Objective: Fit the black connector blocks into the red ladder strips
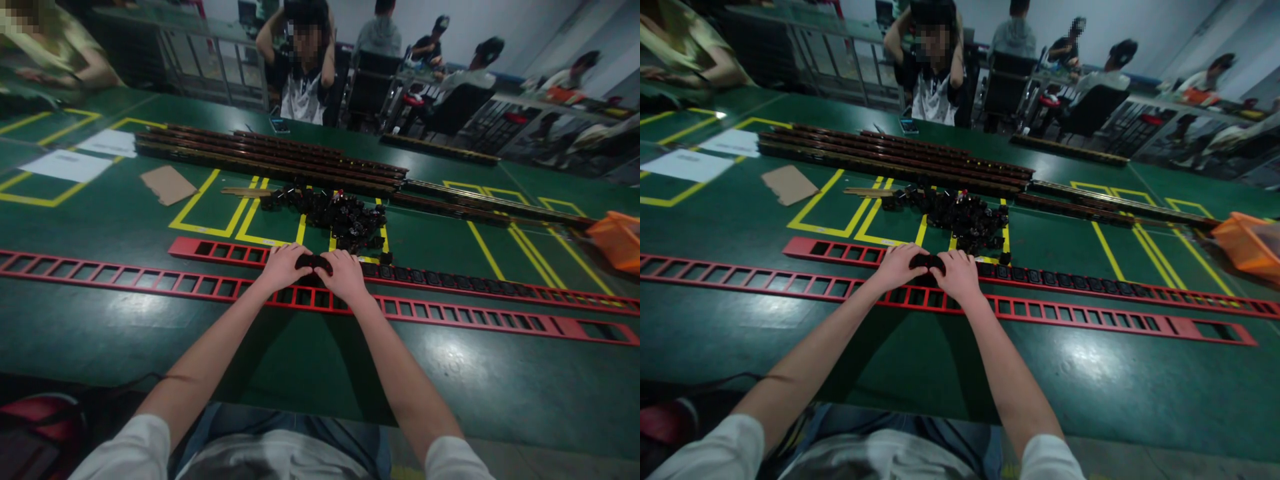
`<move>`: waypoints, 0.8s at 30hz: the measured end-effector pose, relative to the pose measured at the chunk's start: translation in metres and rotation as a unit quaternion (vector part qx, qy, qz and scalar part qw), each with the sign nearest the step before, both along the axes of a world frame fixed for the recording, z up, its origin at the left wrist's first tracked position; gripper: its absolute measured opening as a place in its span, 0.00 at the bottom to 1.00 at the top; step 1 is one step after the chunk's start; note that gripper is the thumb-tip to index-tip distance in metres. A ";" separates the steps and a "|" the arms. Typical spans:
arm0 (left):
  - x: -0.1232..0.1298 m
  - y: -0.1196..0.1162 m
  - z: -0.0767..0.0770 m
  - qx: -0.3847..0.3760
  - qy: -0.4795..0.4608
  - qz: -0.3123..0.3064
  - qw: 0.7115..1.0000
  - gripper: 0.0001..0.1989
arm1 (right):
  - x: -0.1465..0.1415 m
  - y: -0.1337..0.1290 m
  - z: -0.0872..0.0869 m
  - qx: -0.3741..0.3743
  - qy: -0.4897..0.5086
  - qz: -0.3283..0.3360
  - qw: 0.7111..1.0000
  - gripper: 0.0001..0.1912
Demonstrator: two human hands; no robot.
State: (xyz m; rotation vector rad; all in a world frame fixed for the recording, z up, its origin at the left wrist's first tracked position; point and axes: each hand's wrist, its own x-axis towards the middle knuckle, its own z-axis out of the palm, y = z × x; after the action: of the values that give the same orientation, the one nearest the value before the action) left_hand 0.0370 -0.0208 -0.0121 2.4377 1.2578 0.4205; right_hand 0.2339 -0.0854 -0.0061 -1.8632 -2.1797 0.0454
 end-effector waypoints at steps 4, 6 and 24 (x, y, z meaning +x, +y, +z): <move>-0.003 -0.002 0.002 0.001 -0.002 -0.015 1.000 0.17 | -0.001 -0.001 -0.002 0.010 0.006 0.014 1.000 0.18; -0.004 -0.003 0.002 -0.003 -0.008 -0.017 1.000 0.17 | -0.001 -0.001 -0.002 0.007 0.013 0.020 1.000 0.19; -0.004 -0.008 -0.007 0.051 -0.017 -0.016 0.998 0.17 | -0.004 0.000 -0.004 -0.001 0.014 0.023 1.000 0.22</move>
State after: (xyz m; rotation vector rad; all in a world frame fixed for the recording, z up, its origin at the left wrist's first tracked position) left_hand 0.0327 -0.0288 -0.0193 2.5193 1.2094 0.5272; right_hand 0.2294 -0.0852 -0.0104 -1.8034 -2.2041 0.0811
